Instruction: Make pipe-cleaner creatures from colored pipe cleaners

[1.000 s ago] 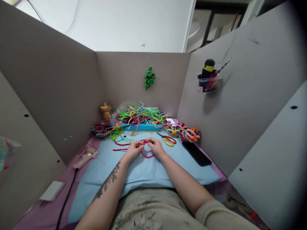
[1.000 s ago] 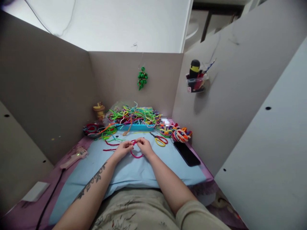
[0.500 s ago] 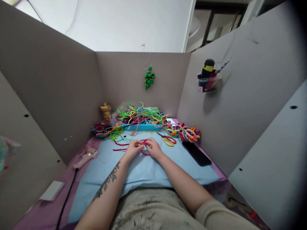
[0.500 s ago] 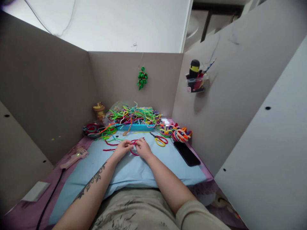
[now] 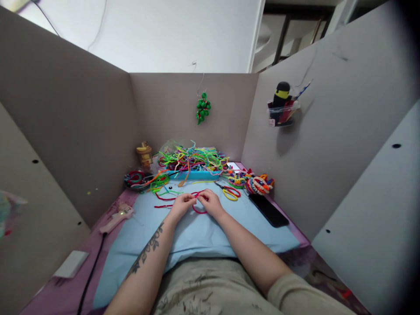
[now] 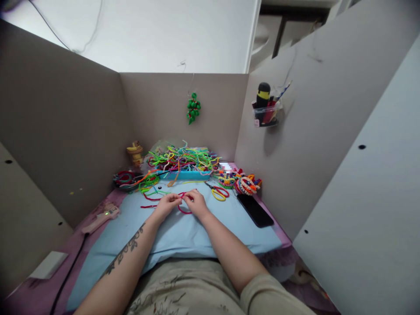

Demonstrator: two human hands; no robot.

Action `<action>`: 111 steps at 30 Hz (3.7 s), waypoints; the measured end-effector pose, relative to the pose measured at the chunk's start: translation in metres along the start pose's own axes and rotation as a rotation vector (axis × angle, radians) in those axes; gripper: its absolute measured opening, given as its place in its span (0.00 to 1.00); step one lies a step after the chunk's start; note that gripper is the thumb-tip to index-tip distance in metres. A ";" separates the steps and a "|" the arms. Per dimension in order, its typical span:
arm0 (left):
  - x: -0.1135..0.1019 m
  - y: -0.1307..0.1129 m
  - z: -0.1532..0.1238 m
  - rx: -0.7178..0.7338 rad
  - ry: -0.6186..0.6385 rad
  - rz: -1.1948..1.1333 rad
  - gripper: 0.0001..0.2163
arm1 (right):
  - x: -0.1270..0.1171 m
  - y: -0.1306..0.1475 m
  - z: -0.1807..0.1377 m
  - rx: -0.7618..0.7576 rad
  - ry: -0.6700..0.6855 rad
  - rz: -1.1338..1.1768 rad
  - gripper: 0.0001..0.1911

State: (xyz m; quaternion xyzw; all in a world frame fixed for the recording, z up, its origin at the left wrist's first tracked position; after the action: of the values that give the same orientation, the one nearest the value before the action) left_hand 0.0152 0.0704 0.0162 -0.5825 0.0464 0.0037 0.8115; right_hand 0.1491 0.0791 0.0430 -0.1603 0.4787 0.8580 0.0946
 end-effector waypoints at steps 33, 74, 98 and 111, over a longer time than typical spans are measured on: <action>0.010 -0.009 -0.002 0.055 0.124 -0.057 0.12 | 0.032 -0.027 -0.015 0.699 0.602 0.932 0.16; -0.002 -0.037 -0.008 0.360 -0.113 0.386 0.09 | -0.009 -0.010 0.009 0.221 0.033 0.391 0.06; 0.004 -0.048 -0.013 0.404 -0.106 0.470 0.09 | -0.005 0.015 -0.005 -0.020 -0.034 -0.048 0.06; 0.001 -0.058 -0.020 0.605 -0.128 0.776 0.08 | 0.003 -0.002 0.000 0.205 0.066 0.382 0.07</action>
State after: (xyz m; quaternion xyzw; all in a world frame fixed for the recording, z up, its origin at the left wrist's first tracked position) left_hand 0.0178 0.0328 0.0645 -0.2591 0.2088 0.3277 0.8842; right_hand 0.1466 0.0800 0.0401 -0.0841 0.5880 0.8014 -0.0697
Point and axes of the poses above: each hand's wrist, its own z-axis towards the middle knuckle, its own x-axis out of the palm, y = z × x, the point moved 7 cm from there along z, towards the middle knuckle, and after that the axes turned 10 degrees about x, right-handed, at the moved point
